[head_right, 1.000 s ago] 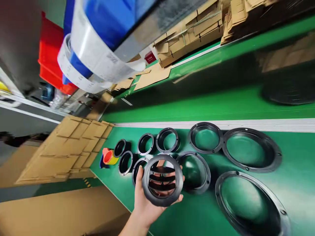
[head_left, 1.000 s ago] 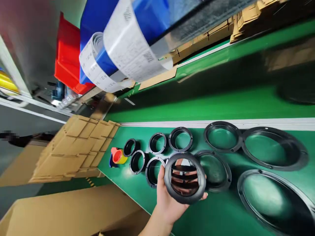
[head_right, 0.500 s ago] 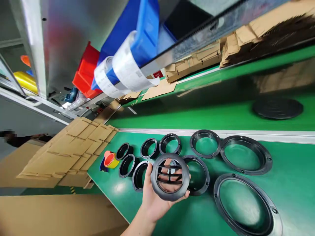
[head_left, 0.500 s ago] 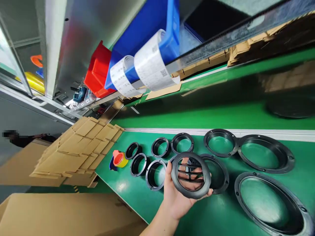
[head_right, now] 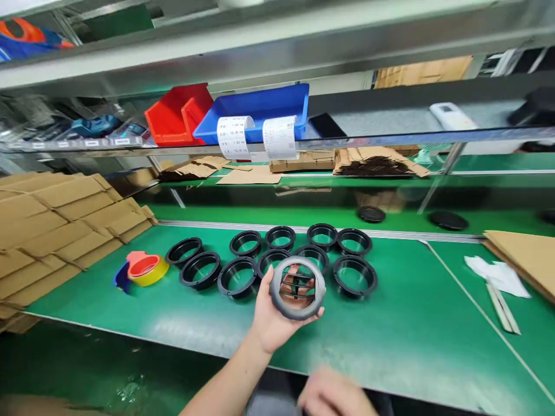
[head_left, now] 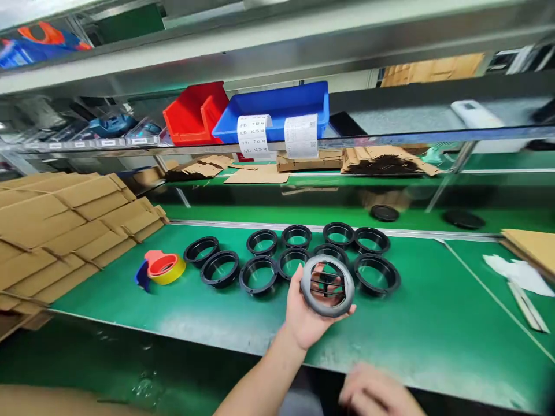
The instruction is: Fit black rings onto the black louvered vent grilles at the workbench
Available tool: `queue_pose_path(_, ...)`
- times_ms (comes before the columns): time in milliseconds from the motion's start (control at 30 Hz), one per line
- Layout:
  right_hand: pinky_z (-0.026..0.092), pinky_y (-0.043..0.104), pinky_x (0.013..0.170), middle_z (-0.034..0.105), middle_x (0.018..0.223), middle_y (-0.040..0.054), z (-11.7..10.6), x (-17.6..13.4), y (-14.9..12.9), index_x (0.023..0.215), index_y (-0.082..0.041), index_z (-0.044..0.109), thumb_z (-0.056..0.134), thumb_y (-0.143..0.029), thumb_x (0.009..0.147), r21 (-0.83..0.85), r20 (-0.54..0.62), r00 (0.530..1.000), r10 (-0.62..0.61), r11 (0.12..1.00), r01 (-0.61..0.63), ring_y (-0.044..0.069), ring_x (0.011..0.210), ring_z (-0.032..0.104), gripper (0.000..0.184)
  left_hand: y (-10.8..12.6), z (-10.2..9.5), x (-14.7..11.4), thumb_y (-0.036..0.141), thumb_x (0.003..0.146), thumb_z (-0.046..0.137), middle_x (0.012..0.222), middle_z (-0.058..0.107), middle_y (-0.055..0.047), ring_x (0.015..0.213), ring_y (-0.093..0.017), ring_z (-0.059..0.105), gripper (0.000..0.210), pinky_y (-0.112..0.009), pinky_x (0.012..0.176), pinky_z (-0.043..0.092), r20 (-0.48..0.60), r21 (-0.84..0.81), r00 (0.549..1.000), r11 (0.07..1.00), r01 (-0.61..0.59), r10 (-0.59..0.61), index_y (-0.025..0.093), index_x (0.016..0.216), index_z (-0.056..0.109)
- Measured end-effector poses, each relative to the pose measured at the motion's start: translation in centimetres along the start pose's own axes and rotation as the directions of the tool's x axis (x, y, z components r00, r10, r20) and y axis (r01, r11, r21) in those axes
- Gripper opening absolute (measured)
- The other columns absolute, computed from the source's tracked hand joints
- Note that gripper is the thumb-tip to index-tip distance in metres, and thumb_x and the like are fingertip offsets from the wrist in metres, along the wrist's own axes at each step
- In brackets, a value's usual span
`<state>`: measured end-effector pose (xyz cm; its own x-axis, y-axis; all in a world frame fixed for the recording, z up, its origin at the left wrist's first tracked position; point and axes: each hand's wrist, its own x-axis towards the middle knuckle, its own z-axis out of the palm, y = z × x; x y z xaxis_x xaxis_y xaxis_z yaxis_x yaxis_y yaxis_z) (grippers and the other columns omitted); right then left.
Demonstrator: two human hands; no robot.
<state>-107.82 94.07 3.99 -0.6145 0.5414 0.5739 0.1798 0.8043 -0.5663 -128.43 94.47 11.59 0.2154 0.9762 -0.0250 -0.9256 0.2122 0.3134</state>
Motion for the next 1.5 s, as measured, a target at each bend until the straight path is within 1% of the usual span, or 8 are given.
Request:
queue_pose_path(167,0.029,0.065,0.113,0.03,0.154,0.0057,-4.8,3.0,-1.8,0.154,-0.035,0.039,0.033,-0.05,0.11,-0.171,-0.306,0.952,-0.015,0.984,-0.039,0.04,0.14,0.026,0.046,-3.8,3.0,-0.6,0.058,0.098,0.047,0.107,0.07,-0.011,0.11,-0.031,0.062,0.049,-0.047,0.099,0.046,-0.076,0.051,0.987,0.988,0.148,-0.144,0.017,0.115,0.068)
queue_pose_path(533,0.034,0.068,0.11,0.015,0.161,0.01,-0.4,-0.4,1.2,0.161,-0.027,0.014,0.029,-0.055,0.111,-0.3,-0.12,0.99,-0.075,0.953,0.036,0.042,0.144,0.014,0.06,-8.3,1.4,-0.8,0.062,0.094,0.054,0.105,0.072,-0.012,0.103,-0.029,0.067,0.059,-0.036,0.095,0.05,-0.317,0.095,0.941,0.984,0.153,-0.116,0.01,0.121,0.064)
queue_pose_path(900,0.028,0.058,0.116,0.018,0.158,0.0084,-6.8,6.7,4.1,0.159,-0.033,0.021,0.079,-0.041,0.075,-0.012,0.097,0.984,0.146,0.989,-0.146,0.035,0.144,0.017,0.102,-7.4,1.8,3.5,0.077,0.095,0.03,0.119,0.066,-0.012,0.111,-0.03,0.06,0.079,-0.039,0.091,0.05,-0.227,0.493,0.973,0.858,0.147,-0.037,0.017,0.143,0.048)
queue_pose_path(967,0.029,0.056,0.116,0.023,0.155,0.0093,-8.0,8.9,7.2,0.157,-0.031,0.026,0.072,-0.041,0.078,-0.05,-0.008,0.984,0.18,0.982,-0.18,0.033,0.142,0.023,0.092,-7.1,0.5,4.5,0.074,0.097,0.024,0.123,0.063,-0.013,0.113,-0.03,0.057,0.075,-0.041,0.091,0.05,-0.111,0.755,0.985,0.656,-0.004,0.135,0.02,0.143,0.047)
queue_pose_path(1033,0.028,0.056,0.115,0.027,0.151,0.0134,-9.1,11.5,10.9,0.157,-0.024,0.028,0.066,-0.046,0.083,-0.141,-0.149,0.964,0.22,0.96,-0.241,0.034,0.139,0.026,0.086,-7.0,-1.4,5.6,0.063,0.101,0.036,0.127,0.061,-0.014,0.117,-0.031,0.053,0.06,-0.045,0.097,0.046,0.171,0.963,0.943,0.154,-0.221,0.287,0.018,0.134,0.056)
queue_pose_path(1167,0.032,0.054,0.112,0.031,0.147,0.0221,-9.9,17.5,17.2,0.155,-0.013,0.032,0.07,-0.058,0.083,-0.395,-0.147,0.929,0.34,0.84,-0.371,0.039,0.135,0.031,0.093,-7.7,-5.9,8.8,0.054,0.098,0.051,0.138,0.056,-0.014,0.127,-0.034,0.047,0.055,-0.052,0.111,0.03,0.681,0.546,0.723,-0.74,-0.392,0.119,0.016,0.138,0.053)
queue_pose_path(1367,0.033,0.05,0.111,0.032,0.147,0.0253,-7.6,21.3,20.9,0.158,-0.013,0.03,0.074,-0.068,0.083,-0.626,0.071,0.896,0.438,0.719,-0.302,0.039,0.136,0.032,0.102,-11.0,-10.1,13.0,0.047,0.107,0.028,0.097,0.072,-0.004,0.096,-0.02,0.063,0.048,-0.048,0.123,0.008,0.931,0.328,0.25,-0.912,-0.248,0.267,0.022,0.107,0.07)
queue_pose_path(1500,0.031,0.057,0.11,0.027,0.152,0.0259,-8.3,19.5,22.1,0.159,-0.015,0.026,0.069,-0.073,0.085,-0.675,0.108,0.861,0.497,0.673,-0.304,0.042,0.139,0.026,0.103,-12.6,-9.5,11.9,0.018,0.095,0.06,0.092,0.074,0.004,0.092,-0.016,0.065,0.014,-0.045,0.124,0.011,0.877,0.434,0.303,-0.886,-0.165,0.373,0.028,0.096,0.07)
